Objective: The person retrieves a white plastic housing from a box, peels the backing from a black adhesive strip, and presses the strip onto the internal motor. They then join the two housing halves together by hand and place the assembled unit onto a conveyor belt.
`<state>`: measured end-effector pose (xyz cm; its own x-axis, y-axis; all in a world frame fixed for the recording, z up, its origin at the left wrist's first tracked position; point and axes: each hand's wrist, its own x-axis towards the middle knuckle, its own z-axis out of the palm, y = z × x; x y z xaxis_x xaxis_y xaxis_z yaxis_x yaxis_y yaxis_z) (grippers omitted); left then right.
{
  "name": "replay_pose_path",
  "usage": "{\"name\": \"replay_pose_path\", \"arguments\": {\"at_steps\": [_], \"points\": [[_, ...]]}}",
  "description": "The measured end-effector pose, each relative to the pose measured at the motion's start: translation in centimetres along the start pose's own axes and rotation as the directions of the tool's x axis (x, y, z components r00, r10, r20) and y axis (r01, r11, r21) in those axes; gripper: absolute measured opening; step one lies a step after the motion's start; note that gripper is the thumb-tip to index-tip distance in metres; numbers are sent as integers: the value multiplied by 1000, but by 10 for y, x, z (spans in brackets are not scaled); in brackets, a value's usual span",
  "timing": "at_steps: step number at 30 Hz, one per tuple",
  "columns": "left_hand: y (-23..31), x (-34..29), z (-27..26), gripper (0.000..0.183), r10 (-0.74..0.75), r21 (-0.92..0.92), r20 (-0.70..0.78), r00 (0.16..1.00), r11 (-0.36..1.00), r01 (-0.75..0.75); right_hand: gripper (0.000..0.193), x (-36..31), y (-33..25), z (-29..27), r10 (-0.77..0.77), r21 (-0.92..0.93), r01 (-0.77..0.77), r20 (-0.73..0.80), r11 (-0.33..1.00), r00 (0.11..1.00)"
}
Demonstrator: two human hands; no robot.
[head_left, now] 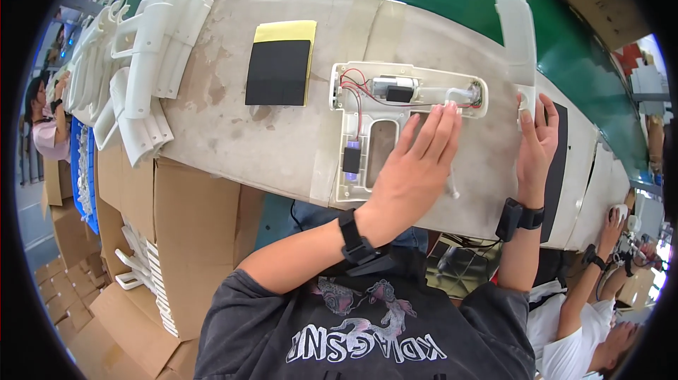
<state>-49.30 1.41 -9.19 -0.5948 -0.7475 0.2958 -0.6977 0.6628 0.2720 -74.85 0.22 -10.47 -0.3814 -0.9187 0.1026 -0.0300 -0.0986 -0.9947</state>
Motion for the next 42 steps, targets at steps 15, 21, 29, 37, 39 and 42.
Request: {"name": "replay_pose_path", "arguments": {"at_steps": [15, 21, 29, 37, 39, 42], "points": [[-5, -5, -33, 67, 64, -199, 24, 998, 978, -58, 56, 0, 2, 20, -56, -93, 58, 19, 994, 998], [-41, -2, -64, 51, -5, -163, -10, 1000, 987, 3, 59, -2, 0, 19, -78, -57, 77, -13, 995, 997], [-86, 23, -65, 37, -12, -201, 0, 1000, 979, 12, 62, -2, -2, 18, -43, -4, 43, 17, 999, 999], [-90, 38, -72, 30, 12, -209, 191, 981, 978, 29, 63, -1, 1, 19, -55, 45, 55, 6, 997, 998], [-90, 42, -73, 29, 28, -216, 198, 980, 976, 16, 63, -1, 1, 18, -51, 58, 51, 3, 997, 999], [-91, 44, -72, 28, 53, -221, 206, 977, 975, -6, 63, 0, 3, 16, -45, 45, 45, 7, 998, 999]]}}
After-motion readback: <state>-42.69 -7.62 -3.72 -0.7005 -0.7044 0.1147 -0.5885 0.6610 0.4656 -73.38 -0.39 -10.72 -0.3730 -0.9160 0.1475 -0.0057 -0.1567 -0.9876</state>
